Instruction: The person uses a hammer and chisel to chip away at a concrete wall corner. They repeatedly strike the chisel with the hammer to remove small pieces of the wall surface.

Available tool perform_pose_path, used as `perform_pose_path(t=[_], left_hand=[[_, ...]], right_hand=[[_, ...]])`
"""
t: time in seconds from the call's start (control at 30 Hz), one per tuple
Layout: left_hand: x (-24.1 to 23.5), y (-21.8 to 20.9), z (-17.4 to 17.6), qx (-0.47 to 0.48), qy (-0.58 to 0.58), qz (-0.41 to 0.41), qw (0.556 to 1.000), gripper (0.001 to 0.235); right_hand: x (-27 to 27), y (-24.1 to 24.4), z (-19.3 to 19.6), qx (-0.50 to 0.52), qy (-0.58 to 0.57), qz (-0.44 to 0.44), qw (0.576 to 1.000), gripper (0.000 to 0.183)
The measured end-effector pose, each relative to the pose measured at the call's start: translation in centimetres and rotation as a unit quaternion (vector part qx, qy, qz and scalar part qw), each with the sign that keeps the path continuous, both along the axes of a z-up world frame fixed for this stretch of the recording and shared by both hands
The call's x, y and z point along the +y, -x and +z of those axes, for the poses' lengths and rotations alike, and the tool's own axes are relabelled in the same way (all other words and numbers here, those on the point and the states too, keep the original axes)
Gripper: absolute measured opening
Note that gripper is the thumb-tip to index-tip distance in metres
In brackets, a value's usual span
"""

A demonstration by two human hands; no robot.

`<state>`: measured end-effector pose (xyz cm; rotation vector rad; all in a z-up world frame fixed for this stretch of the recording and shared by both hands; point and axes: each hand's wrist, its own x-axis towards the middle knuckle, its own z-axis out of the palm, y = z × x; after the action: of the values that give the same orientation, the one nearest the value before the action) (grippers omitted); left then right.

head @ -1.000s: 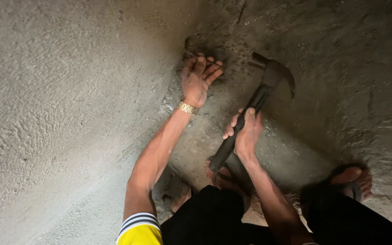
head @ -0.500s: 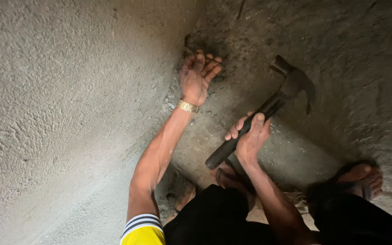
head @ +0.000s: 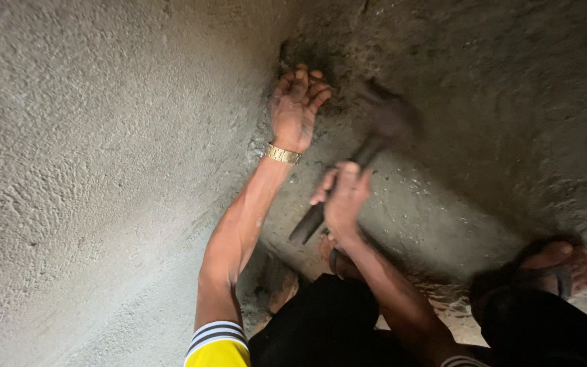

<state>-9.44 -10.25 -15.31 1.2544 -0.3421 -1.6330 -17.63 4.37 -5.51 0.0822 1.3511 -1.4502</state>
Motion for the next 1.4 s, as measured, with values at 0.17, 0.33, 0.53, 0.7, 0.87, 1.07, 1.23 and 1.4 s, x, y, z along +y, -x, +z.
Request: perform_pose_path(t=[0.17,0.33,0.53,0.7,0.87,1.07,1.23,1.4], left_hand=[[-0.1,0.0,-0.3,0.013,-0.001,0.012,1.000,0.007],[0.1,-0.6,-0.5,0.029,0.010,0.004,1.000,0.014],[-0.3,-1.1,-1.3,0.034,0.001,-0.001,0.999,0.016],[-0.1,-0.8,-0.4,0.030,0.035,-0.015,0.999,0.013],[0.1,-1.3,-1.7,0.015,-0.009,-0.001,1.000,0.016],[0.0,-0.9,0.8,0.028,0.016,-0.035,0.999,0.010],[0.5,-2.3,-1.5,0.055,0.015,-0.025,0.998,0.011],[1.8,-3.3,-1.9,0.037,0.004,-0.007,0.999,0.009]], right_hand=[[-1.1,2.0,0.4,-0.036,-0.023,0.090,0.995,0.033],[0.6,3.7,1.3,-0.072,0.036,-0.082,0.993,0.038],[-0.5,1.9,-0.5,-0.041,-0.005,0.098,0.994,0.036],[1.2,4.4,0.8,-0.123,-0.076,-0.073,0.987,0.020],[0.4,0.3,-1.6,0.043,0.079,0.134,0.987,0.033],[4.9,3.5,0.2,-0.302,-0.043,-0.082,0.949,0.038],[2.4,0.7,-0.8,-0.134,0.039,0.022,0.990,0.037],[2.3,3.1,0.7,-0.091,-0.084,0.109,0.986,0.041]])
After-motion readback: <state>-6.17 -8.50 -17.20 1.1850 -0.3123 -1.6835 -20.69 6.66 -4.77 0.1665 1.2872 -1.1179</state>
